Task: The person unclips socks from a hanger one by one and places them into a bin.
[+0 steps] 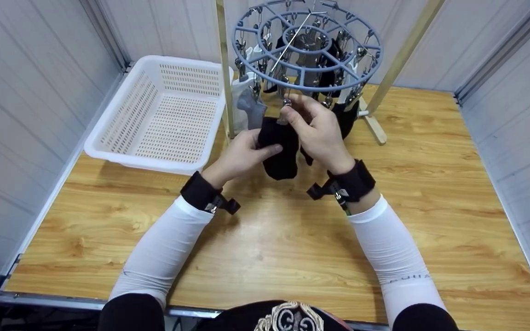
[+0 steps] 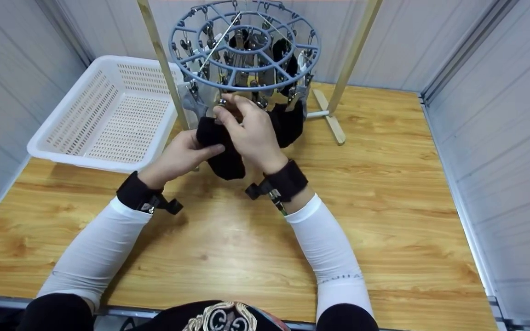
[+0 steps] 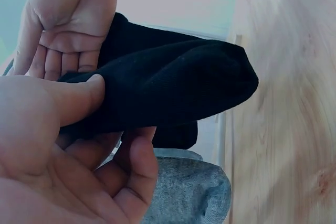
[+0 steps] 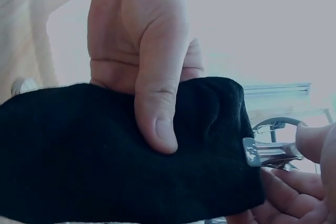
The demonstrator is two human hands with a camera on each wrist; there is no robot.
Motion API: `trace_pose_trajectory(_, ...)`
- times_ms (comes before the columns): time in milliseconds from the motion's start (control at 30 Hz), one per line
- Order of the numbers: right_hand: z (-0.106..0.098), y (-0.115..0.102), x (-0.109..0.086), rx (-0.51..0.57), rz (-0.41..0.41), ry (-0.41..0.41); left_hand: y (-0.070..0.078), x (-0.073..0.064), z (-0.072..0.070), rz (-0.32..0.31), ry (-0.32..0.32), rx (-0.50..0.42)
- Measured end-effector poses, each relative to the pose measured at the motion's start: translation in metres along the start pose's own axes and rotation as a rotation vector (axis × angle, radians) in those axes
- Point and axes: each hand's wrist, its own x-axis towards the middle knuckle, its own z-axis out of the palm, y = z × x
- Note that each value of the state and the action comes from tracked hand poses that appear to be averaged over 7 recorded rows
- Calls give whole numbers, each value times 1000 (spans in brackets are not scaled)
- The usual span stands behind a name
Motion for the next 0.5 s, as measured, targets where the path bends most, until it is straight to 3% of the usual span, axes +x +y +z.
trace_pose_trajectory(267, -3, -1, 3, 94, 14, 70, 10, 0, 1, -25, -3, -17)
trace_pose_trajectory(500, -3, -3, 3, 164, -23, 108, 17, 0, 1, -27, -7, -32)
